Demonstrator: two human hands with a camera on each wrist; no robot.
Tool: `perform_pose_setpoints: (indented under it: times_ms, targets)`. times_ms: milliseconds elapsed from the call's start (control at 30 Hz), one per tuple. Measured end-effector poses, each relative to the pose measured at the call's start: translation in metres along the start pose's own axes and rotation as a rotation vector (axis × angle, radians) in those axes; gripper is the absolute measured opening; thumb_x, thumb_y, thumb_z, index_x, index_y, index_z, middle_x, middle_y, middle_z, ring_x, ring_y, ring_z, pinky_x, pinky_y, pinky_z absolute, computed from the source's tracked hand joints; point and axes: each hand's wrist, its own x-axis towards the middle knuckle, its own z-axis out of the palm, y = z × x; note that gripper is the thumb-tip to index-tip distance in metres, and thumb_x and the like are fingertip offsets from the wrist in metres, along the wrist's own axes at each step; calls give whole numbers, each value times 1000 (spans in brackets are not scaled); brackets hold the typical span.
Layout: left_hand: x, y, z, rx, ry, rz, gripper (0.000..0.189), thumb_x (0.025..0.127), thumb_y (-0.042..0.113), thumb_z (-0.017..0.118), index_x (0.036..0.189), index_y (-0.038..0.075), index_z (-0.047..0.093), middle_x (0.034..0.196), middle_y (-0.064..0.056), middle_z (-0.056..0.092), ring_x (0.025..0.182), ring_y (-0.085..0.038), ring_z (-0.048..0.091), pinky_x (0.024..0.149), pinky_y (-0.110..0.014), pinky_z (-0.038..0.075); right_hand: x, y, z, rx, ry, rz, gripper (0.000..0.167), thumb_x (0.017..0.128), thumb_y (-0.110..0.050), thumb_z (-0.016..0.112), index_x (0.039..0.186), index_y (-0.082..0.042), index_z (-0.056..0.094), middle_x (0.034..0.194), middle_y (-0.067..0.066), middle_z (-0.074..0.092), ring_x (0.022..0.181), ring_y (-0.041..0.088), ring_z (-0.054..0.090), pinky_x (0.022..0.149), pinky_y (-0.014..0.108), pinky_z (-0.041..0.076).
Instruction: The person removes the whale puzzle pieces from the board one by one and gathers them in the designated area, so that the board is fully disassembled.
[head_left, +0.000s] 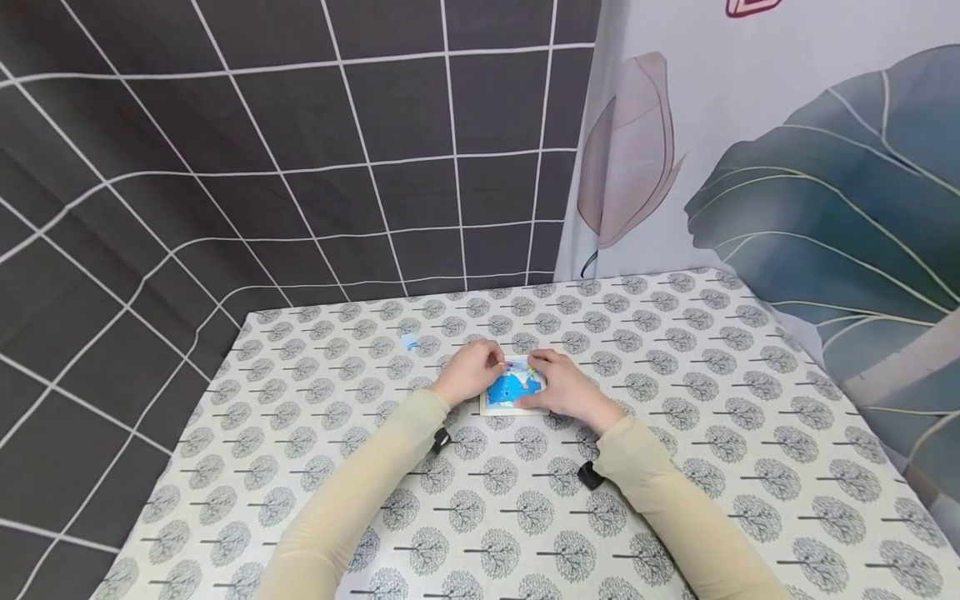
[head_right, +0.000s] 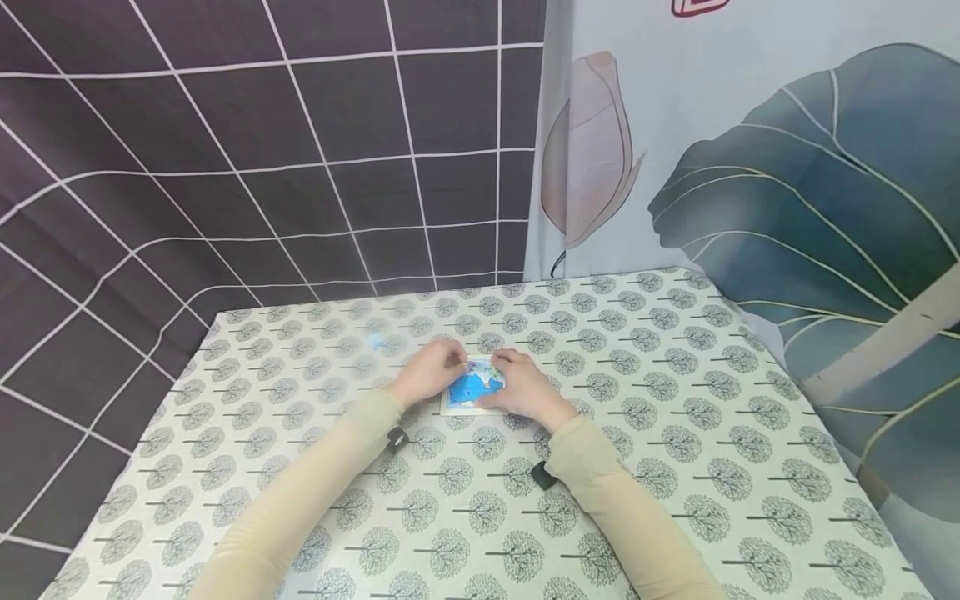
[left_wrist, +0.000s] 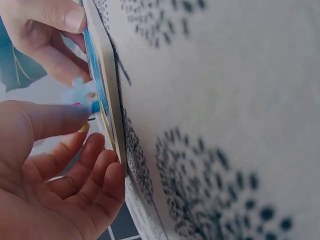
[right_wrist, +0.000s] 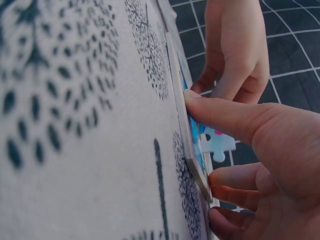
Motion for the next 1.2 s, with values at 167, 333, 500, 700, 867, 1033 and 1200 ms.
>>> perform_pose_setpoints:
  times_ms: [167, 333, 500, 700, 867, 1033, 1200]
  targets:
    - [0, -2, -1, -42, 17, 13, 4, 95, 16, 67, 94, 12, 66, 91, 0, 63, 87, -16, 59, 83, -34, 51, 0, 0, -2, -2, 9, -11, 92, 79, -41, 84, 146, 7, 44, 156, 21, 37, 142, 44, 34, 113, 60, 31]
    - [1, -7, -4, -82, 22, 11, 4, 96, 15, 66, 97, 11, 66, 93, -1, 65, 86, -16, 60, 84, -34, 52, 0, 2, -1, -17, 3, -14, 92, 79, -43, 83, 146, 6, 44, 156, 21, 37, 142, 44, 34, 113, 60, 31]
    - [4, -16, -14, -110, 48, -11, 9, 97, 14, 65, 103, 8, 69, 98, -4, 69, 88, -18, 63, 86, -35, 53, -1, 4, 0, -19, 13, -17, 93, 79, -45, 82, 147, 6, 44, 157, 21, 36, 142, 44, 34, 113, 60, 31]
    - [5, -32, -33, -150, 95, -74, 14, 98, 18, 64, 105, 8, 70, 103, -5, 70, 89, -19, 64, 85, -37, 54, -2, 4, 0, -20, 11, -14, 94, 79, -46, 82, 148, 5, 43, 158, 20, 35, 143, 44, 33, 114, 60, 30]
    - [5, -52, -46, -198, 112, -134, 16, 99, 20, 63, 107, 9, 70, 99, -3, 69, 86, -18, 63, 79, -35, 54, -2, 4, 0, -12, 4, -7, 94, 79, -45, 82, 148, 5, 43, 158, 20, 34, 143, 44, 31, 114, 61, 29]
    - [2, -62, -64, -188, 132, -178, 19, 99, 17, 60, 109, 4, 70, 104, -10, 70, 88, -23, 63, 80, -37, 54, -2, 3, 2, -7, 4, -6, 94, 79, -46, 82, 148, 4, 43, 158, 19, 34, 143, 43, 32, 114, 61, 30]
    - [-2, -74, -83, -128, 154, -197, 23, 100, 17, 57, 109, -1, 70, 108, -16, 70, 98, -30, 64, 91, -44, 52, -1, 2, 2, -15, 0, -10, 96, 79, -48, 82, 148, 4, 43, 159, 19, 34, 143, 44, 32, 113, 61, 31]
